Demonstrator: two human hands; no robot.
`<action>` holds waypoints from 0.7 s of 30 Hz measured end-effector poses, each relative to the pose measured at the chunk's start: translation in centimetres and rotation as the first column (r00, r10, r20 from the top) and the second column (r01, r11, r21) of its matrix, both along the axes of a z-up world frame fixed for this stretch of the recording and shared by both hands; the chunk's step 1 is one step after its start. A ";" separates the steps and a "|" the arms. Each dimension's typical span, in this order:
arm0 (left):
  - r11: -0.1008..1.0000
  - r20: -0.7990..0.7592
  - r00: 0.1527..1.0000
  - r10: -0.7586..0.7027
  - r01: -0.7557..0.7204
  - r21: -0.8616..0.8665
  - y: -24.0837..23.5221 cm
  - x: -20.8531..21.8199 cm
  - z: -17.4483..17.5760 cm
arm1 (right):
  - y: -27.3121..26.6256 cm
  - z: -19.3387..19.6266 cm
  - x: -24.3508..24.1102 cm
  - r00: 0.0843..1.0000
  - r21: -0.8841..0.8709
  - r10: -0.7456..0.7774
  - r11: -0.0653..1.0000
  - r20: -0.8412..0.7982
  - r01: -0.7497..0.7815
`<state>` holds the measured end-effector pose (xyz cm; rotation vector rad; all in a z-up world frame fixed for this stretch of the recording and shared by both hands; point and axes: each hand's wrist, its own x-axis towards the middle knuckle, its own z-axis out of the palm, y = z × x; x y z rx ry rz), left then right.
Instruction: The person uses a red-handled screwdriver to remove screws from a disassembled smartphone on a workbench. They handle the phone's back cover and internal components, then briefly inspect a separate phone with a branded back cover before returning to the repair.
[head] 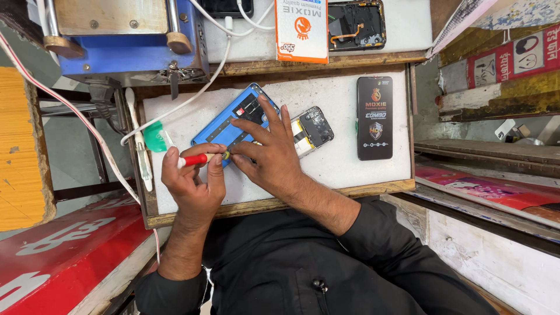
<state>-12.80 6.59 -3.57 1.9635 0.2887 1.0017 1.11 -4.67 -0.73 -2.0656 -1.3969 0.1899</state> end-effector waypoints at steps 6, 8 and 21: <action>0.999 0.011 1.000 0.006 -0.007 0.039 -0.5 0.5 0.5 | -0.3 0.6 0.1 1.000 0.004 -0.026 1.000 0.007 0.026; 0.999 0.014 1.000 0.011 -0.011 0.036 -0.8 0.7 0.6 | -0.8 0.8 0.1 0.999 0.014 -0.039 0.999 -0.006 0.039; 0.995 -0.034 0.999 -0.006 0.009 0.103 -1.2 2.7 -0.1 | -7.9 -0.1 -0.9 0.998 -0.071 -0.051 0.996 0.033 0.054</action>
